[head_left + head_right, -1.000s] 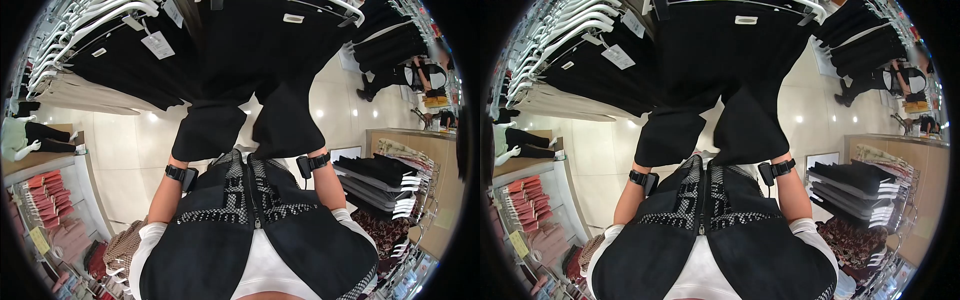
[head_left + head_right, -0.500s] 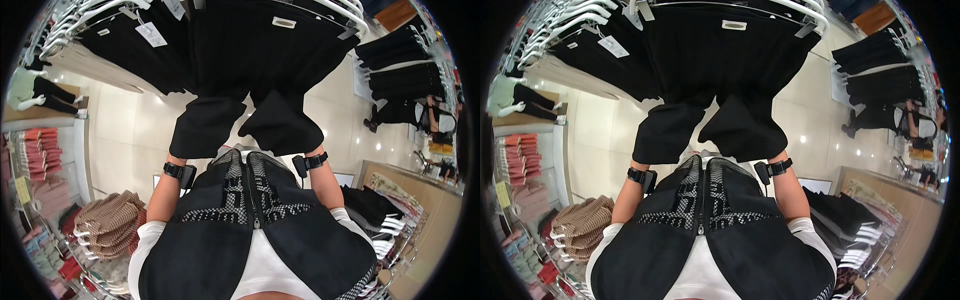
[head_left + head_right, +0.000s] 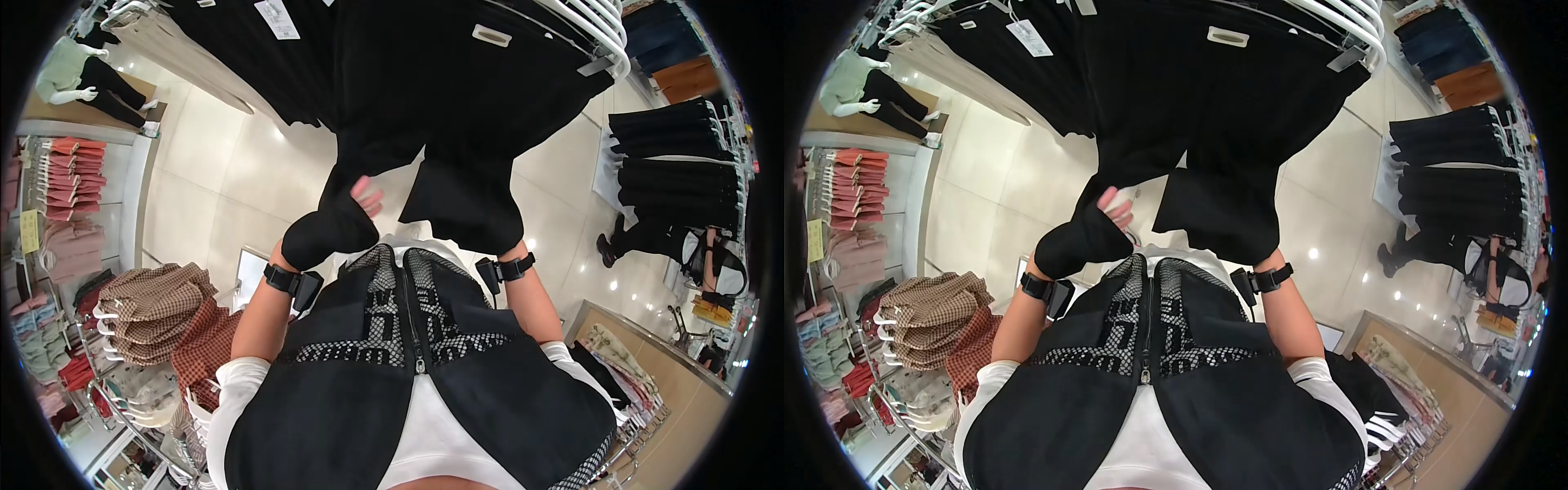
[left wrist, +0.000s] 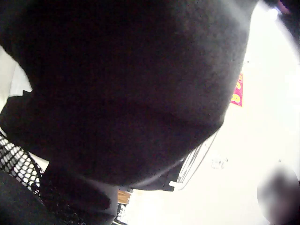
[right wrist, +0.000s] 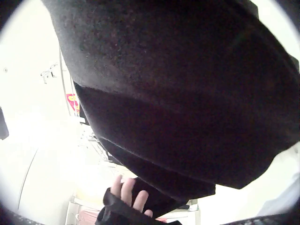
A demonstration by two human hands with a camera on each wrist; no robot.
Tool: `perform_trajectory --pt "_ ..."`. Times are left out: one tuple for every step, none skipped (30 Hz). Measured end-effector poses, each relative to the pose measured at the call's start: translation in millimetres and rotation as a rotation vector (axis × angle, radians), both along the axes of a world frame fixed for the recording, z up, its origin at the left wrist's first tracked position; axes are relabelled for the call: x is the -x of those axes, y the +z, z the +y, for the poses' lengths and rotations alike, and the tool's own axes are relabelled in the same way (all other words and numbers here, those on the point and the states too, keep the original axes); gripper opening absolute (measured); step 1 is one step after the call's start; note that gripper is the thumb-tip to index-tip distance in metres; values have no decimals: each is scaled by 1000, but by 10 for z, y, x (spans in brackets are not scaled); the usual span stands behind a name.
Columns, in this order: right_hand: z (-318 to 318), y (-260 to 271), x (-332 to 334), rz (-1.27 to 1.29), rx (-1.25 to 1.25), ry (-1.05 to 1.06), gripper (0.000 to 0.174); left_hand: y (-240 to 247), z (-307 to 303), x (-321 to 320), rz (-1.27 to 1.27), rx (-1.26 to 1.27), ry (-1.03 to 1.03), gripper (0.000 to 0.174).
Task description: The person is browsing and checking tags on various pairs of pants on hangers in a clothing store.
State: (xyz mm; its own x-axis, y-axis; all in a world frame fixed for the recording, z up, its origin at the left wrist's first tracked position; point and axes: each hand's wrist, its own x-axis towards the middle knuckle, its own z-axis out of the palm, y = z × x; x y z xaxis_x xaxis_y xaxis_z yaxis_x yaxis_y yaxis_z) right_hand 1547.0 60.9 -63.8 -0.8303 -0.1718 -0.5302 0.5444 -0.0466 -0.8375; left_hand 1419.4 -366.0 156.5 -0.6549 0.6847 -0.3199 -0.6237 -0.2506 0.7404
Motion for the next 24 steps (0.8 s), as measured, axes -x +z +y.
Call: perform_trajectory --pt "30 -11 -35 -4 -1 6 57 68 -24 8 202 151 -198 45" --pt "23 -4 -91 -5 -2 13 57 121 -23 44 337 237 -389 44" --pt "-8 -29 -68 -6 -4 20 56 167 -13 92 471 324 -579 44" --pt "5 -34 -32 -4 -5 27 56 186 -20 148 607 412 -770 44" --pt "-24 -33 -48 0 -6 33 56 100 -79 197 811 445 -838 44" --pt "-49 -45 -80 1 -6 36 56 -9 -124 193 812 448 -838 44" --pt "-47 -35 -157 -1 -7 39 56 -103 -307 116 725 436 -811 44" --pt "-36 -40 -170 -3 -8 40 56 -207 -442 77 638 423 -784 43" --pt "-86 -53 -176 -8 -9 41 56 -316 -563 30 550 409 -756 43" --pt "-69 -67 -160 -13 -11 45 56 -439 -675 24 461 395 -726 43" --pt "-20 -82 -166 -18 -12 49 56 -566 -792 25 371 381 -695 42" --pt "23 -98 -172 -25 -11 55 56 -707 -789 68 280 368 -662 42" --pt "39 -143 -110 -32 -8 61 56 -827 -853 83 188 356 -628 42" --pt "55 -159 -118 -36 -6 67 56 -905 -1220 -49 100 345 -593 42" --pt "102 -168 -161 -38 -5 71 56 -1055 -1066 109 14 332 -559 41" --pt "104 -202 -96 -41 -5 74 56 -1124 -1437 -35 -71 319 -523 41" --pt "130 -196 -149 -41 -7 78 55 -1201 -1655 -193 -154 303 -487 41" --pt "156 -172 -202 -40 -9 85 55 -1261 -1653 -214 -235 287 -447 41" --pt "110 -187 -224 -34 -10 96 55 -1426 -1475 -229 -310 273 -401 40" --pt "86 -197 -197 -30 -10 102 55 -1430 -1568 -301 -388 257 -361 40" --pt "55 -207 -200 -28 -10 105 55 -1478 -1610 -308 -467 242 -322 40" --pt "42 -228 -157 -29 -11 109 55 -1552 -1611 -344 -275 310 -397 42" --pt "30 -236 -149 -30 -12 113 55 -1414 -1415 -366 -82 375 -470 44" --pt "25 -243 -129 -29 -14 116 55 -1228 -1211 -371 115 437 -540 46"
